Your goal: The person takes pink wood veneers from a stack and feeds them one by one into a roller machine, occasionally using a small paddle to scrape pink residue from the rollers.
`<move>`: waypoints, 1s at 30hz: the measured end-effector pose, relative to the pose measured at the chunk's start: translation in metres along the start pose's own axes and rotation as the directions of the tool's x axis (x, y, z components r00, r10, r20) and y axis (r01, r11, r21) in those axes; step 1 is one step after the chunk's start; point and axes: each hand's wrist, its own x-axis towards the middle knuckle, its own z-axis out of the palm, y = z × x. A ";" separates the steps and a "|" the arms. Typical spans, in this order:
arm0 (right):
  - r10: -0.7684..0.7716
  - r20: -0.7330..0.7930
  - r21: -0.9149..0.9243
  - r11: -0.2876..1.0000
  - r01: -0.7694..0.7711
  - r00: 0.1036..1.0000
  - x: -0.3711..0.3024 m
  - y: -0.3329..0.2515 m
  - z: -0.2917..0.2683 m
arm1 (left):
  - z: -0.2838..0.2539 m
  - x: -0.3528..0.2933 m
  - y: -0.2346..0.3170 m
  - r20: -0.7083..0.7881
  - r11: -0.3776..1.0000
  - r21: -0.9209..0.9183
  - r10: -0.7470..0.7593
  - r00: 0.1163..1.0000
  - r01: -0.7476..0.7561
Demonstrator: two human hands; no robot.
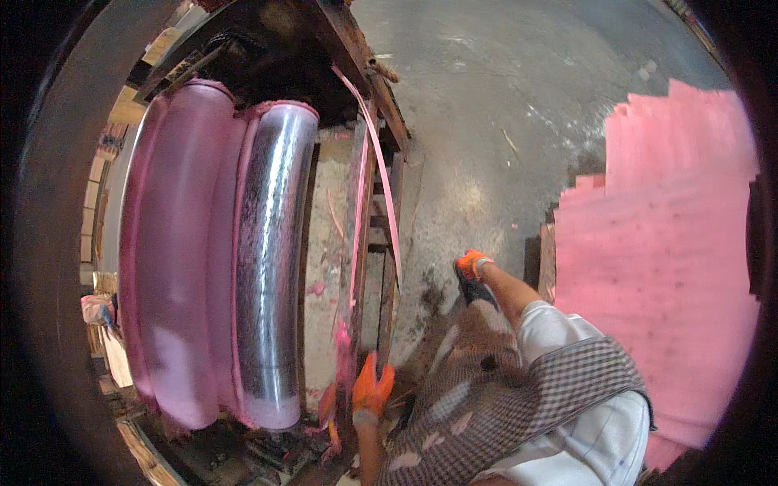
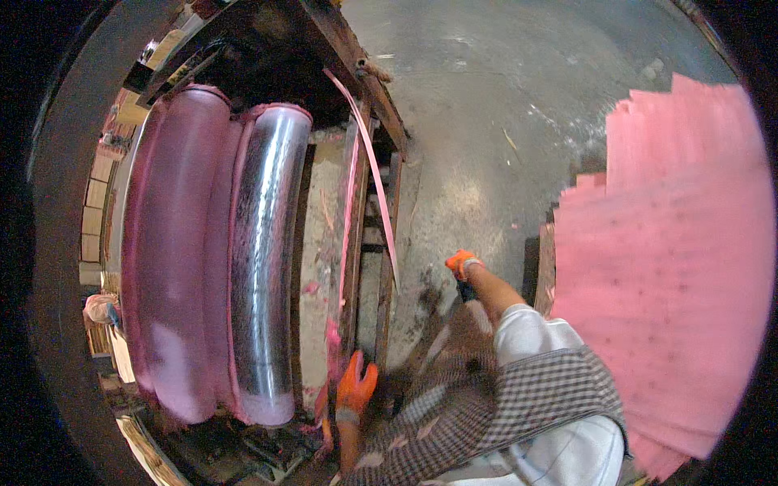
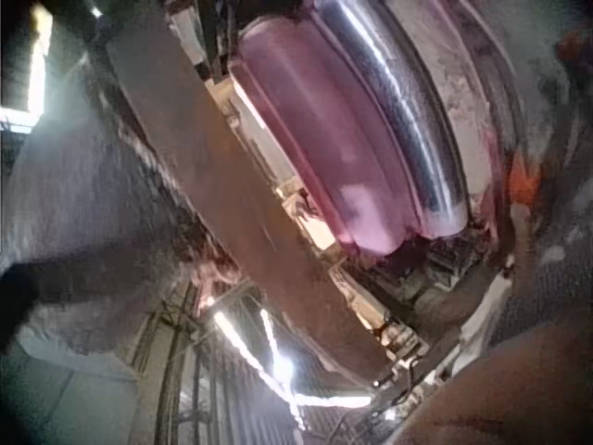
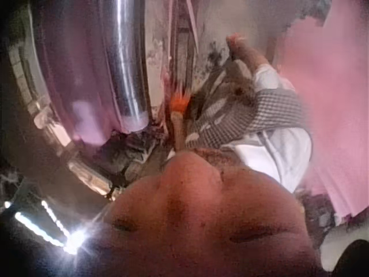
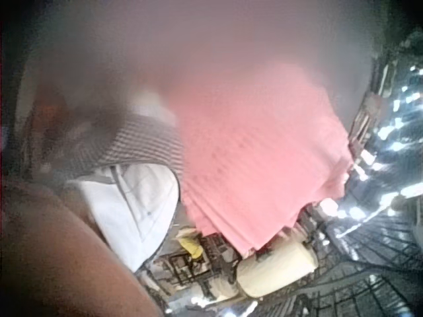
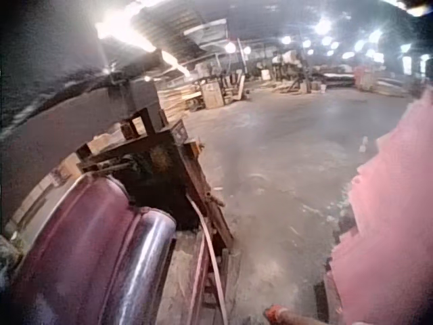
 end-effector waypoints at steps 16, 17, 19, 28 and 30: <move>-0.150 -0.513 0.227 0.926 0.302 0.845 0.383 0.082 -0.281 | -0.009 0.089 0.089 0.162 0.661 -0.527 -0.539 0.827 0.534; 0.123 -0.366 0.722 0.662 0.199 0.922 0.369 0.056 -0.286 | 0.007 0.075 0.079 0.159 0.633 -0.580 -0.530 0.833 0.513; 0.353 -0.135 0.960 0.278 0.034 0.926 0.326 0.019 -0.295 | 0.039 0.045 0.050 0.139 0.598 -0.670 -0.480 0.866 0.439; 0.647 -0.300 0.951 0.258 0.169 0.701 0.038 0.030 -0.327 | -0.009 0.049 0.060 -0.003 0.813 -0.527 -0.293 0.956 0.247; 0.719 -0.468 0.884 0.385 0.266 0.514 -0.050 0.044 -0.337 | -0.003 0.060 0.024 -0.014 0.910 -0.404 -0.112 0.994 0.097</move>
